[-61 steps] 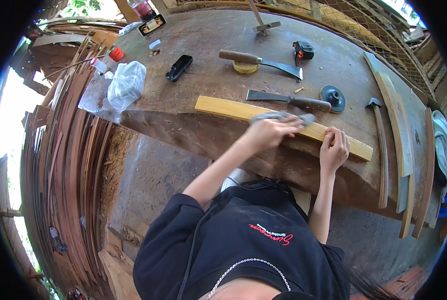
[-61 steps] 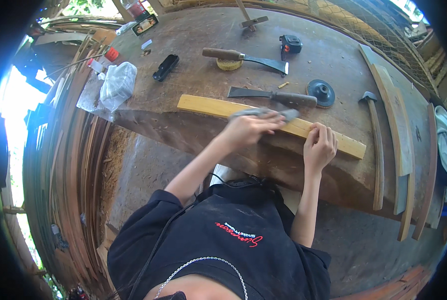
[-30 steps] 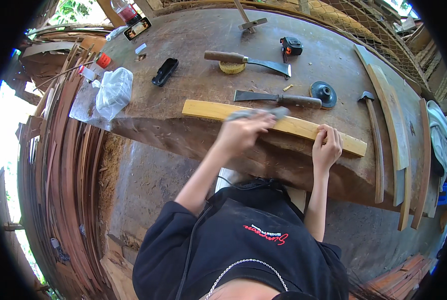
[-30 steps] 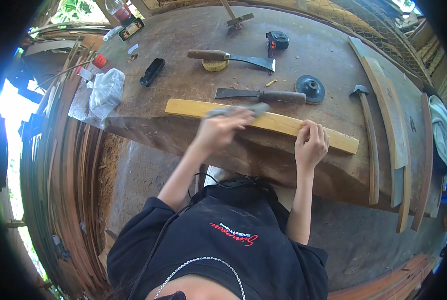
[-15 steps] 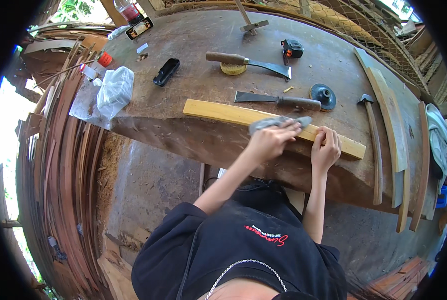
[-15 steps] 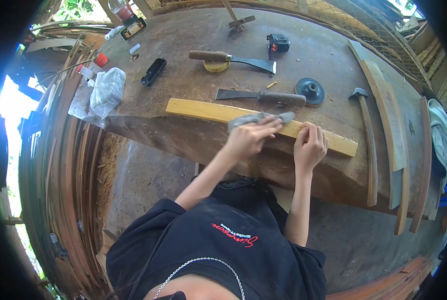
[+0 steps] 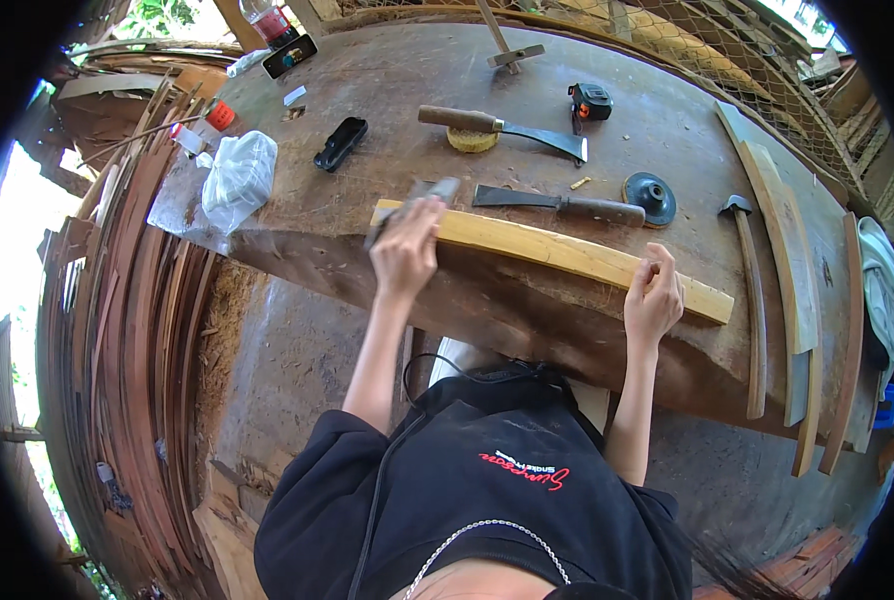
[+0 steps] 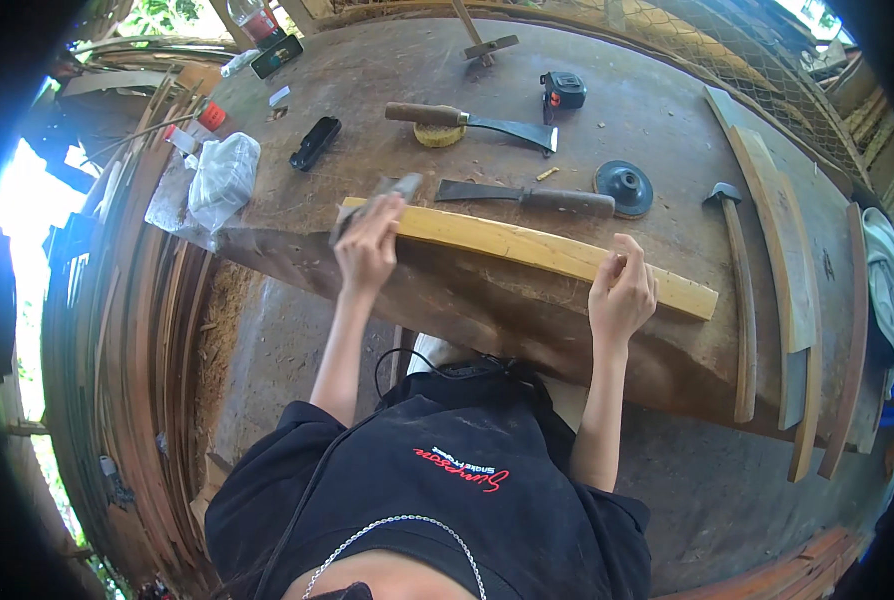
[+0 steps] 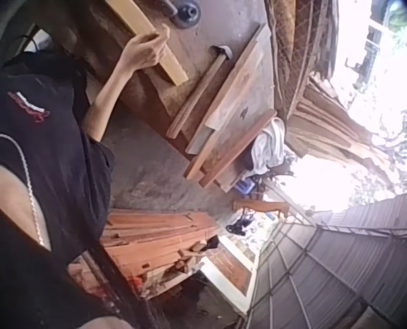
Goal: The person smooths a long, thin piece of wood with a sanding block. They then use a chisel and a mallet to carve and shape the wood. Finally, they use a sanding disc to further smooth the surface of the wood.
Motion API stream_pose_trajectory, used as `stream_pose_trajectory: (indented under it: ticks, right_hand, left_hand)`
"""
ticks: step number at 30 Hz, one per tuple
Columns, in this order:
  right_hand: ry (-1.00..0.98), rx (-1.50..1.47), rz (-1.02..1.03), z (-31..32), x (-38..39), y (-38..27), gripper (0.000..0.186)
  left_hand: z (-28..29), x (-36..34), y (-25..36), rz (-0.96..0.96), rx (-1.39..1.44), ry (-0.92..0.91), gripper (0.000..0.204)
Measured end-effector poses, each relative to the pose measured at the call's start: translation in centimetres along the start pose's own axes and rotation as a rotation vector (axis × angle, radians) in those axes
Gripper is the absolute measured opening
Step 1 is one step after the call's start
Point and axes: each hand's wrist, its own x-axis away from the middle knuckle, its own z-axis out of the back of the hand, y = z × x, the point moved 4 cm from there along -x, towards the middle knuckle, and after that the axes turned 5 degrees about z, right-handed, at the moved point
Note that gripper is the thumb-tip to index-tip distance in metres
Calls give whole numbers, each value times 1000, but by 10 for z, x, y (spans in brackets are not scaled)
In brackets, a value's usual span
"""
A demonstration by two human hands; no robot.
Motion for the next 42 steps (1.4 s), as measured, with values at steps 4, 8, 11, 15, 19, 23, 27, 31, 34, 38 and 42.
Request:
stream_pose_trajectory:
  ticks: [4,8,11,15,19,23,27,31,34,38,42]
  right_hand:
    - [-82,12,43,1,-4,-1,14]
    - [-181,30,75,3,-4,-1,15]
    - [-202,29,130,6,-4,0,16]
    - [-193,25,185,4,-1,-9,20]
    - [-212,16,248,-11,0,-40,26]
    - [-267,-14,238,-20,1,-44,33]
    - [-275,-22,241,-21,0,-44,35]
    - [-247,-28,272,-22,1,-39,34]
    - [-186,-31,292,-20,2,-41,29]
    - [-141,-32,273,-22,5,-41,23]
    - [-126,-28,278,-23,5,-43,22]
  left_hand:
    - [-43,7,83,-196,160,-117,32]
    - [-57,17,135,-256,366,-213,33]
    - [-44,15,106,-274,277,-175,38]
    - [-8,6,28,-88,106,-110,29]
    - [14,1,-15,2,-21,26,25]
    - [-5,3,15,-47,23,3,21]
    - [-41,10,103,-295,218,-163,31]
    - [-49,15,116,-287,299,-225,32]
    - [-27,12,62,-173,215,-197,32]
    - [15,5,-23,-34,-65,-37,26]
    - [15,4,-24,68,-37,29,26]
